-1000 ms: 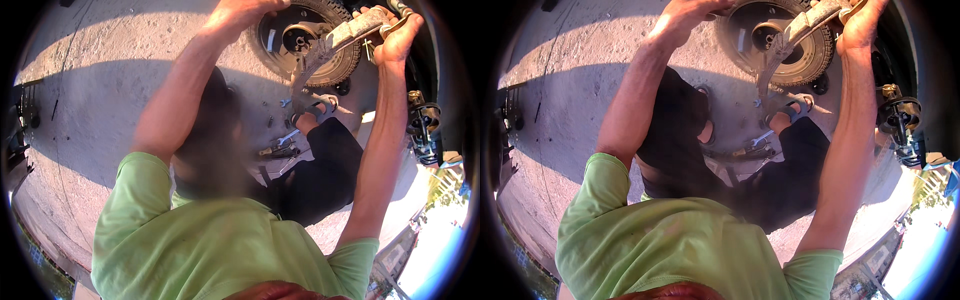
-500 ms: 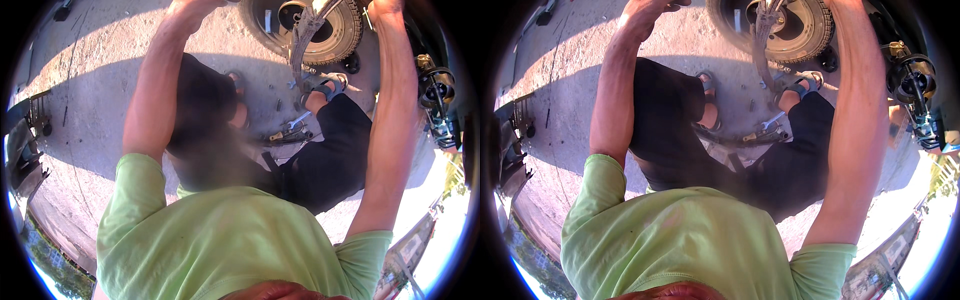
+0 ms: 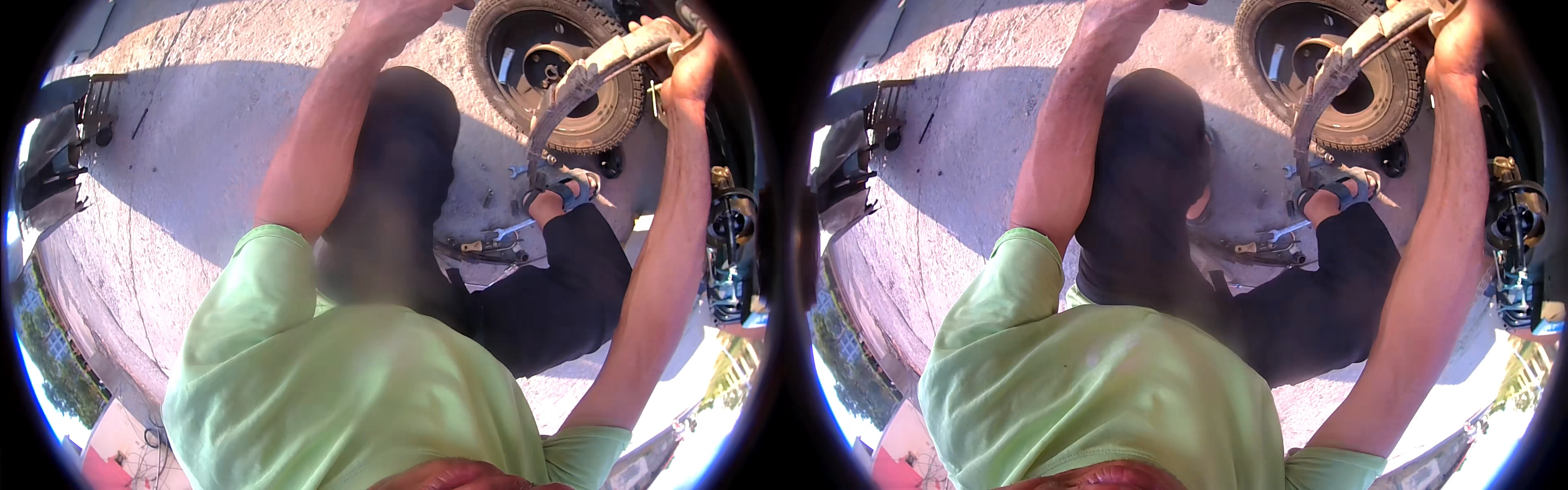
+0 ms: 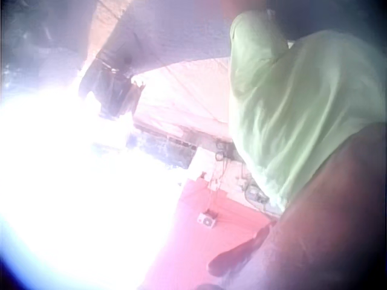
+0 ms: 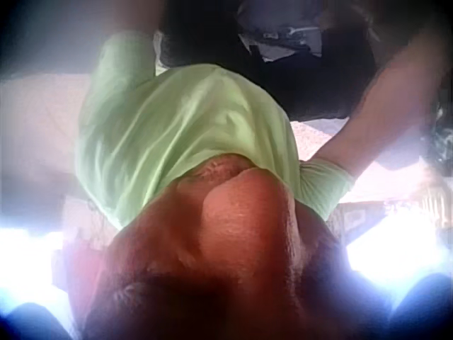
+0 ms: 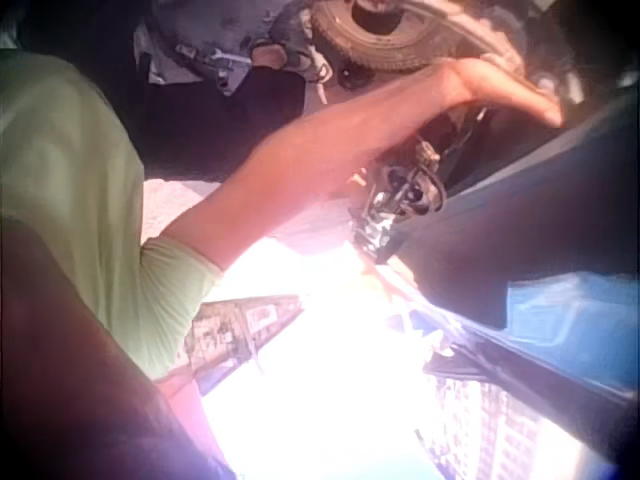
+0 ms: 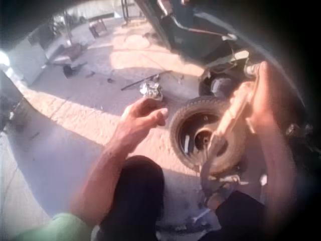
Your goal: The person manipulates mechanical parts by hand and using a hammer to assemble or repair a vehicle's braking or suspension system, handling various metal brackets and components before aligning them on the vehicle's chassis.
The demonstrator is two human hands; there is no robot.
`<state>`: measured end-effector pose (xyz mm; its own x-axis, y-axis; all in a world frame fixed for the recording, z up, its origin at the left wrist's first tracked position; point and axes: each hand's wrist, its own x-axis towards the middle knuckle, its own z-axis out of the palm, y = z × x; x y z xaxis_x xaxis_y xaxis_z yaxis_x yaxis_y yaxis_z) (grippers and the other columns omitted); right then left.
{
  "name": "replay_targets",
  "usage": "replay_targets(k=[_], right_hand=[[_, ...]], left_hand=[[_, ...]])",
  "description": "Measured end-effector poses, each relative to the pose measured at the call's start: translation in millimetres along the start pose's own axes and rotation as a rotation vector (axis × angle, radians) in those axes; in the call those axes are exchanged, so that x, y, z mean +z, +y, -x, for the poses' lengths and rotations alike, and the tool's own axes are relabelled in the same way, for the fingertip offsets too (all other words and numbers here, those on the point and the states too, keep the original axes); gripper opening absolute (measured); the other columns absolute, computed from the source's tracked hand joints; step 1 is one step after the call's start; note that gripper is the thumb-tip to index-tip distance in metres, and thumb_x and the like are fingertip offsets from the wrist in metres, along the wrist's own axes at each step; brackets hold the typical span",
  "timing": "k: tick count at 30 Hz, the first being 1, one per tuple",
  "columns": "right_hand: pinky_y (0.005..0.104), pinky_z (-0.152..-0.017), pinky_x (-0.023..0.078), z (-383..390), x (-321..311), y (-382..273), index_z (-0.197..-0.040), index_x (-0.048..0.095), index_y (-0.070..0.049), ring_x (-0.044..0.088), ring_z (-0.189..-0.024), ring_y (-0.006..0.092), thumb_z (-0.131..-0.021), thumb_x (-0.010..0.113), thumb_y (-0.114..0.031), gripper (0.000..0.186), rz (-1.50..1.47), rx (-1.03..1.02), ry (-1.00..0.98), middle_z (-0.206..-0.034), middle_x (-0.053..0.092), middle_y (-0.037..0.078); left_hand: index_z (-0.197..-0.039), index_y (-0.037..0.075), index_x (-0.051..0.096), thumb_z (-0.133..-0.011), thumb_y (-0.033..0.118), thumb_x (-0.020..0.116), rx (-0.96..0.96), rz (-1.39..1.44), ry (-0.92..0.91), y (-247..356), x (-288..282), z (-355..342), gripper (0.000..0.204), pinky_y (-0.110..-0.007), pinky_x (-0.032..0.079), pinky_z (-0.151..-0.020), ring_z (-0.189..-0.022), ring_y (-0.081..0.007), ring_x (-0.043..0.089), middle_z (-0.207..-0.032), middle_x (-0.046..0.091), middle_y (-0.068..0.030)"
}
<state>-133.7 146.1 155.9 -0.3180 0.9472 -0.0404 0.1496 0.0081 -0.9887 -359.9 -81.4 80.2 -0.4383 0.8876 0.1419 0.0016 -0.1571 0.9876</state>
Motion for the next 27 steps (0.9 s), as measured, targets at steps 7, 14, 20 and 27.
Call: replay_targets(k=[7, 14, 20, 27], right_hand=[[0.0536, -0.099, 0.050, 12.5, 7.2, -6.8, -0.111, 0.056, 0.008, 0.064, -0.109, 0.0446, -0.096, 0.030, -0.059, 0.073, -0.054, 0.037, 0.108, -0.119, 0.063, 0.031], [0.0577, -0.103, 0.046, 16.4, 17.8, -9.0, -0.114, 0.057, 0.009, 0.060, -0.114, 0.0492, -0.099, 0.026, -0.053, 0.071, 0.008, 0.056, 0.124, -0.124, 0.060, 0.033], [0.0559, -0.106, 0.045, 12.6, 14.8, -9.4, -0.112, 0.058, 0.010, 0.059, -0.115, 0.0490, -0.092, 0.019, -0.075, 0.095, 0.006, 0.070, 0.115, -0.123, 0.060, 0.033], [0.0504, -0.086, 0.056, 10.2, 3.4, -6.4, -0.106, 0.056, 0.003, 0.069, -0.091, 0.0430, -0.088, 0.025, -0.075, 0.086, -0.013, 0.004, 0.053, -0.101, 0.067, 0.028]], left_hand=[[-0.109, -0.003, 0.067, -0.085, 0.031, 0.072, -0.603, -0.378, 0.328, -151.3, -135.9, 165.0, 0.043, -0.034, 0.053, -0.076, -0.084, -0.0182, 0.067, -0.095, 0.071, -0.0123], [-0.120, -0.003, 0.062, -0.077, 0.037, 0.075, -1.006, -0.731, 0.196, -278.6, -107.3, 333.9, 0.060, -0.040, 0.053, -0.083, -0.100, -0.0316, 0.068, -0.106, 0.070, -0.0193], [-0.118, 0.003, 0.063, -0.070, 0.049, 0.076, -1.228, -0.758, 0.099, -303.6, -70.3, 338.9, 0.067, -0.041, 0.052, -0.087, -0.108, -0.0348, 0.065, -0.112, 0.068, -0.0215], [-0.098, 0.000, 0.069, -0.072, 0.039, 0.075, -1.052, -0.744, 0.220, -313.9, -100.4, 331.2, 0.047, -0.043, 0.051, -0.078, -0.088, -0.0319, 0.068, -0.090, 0.070, -0.0202]])
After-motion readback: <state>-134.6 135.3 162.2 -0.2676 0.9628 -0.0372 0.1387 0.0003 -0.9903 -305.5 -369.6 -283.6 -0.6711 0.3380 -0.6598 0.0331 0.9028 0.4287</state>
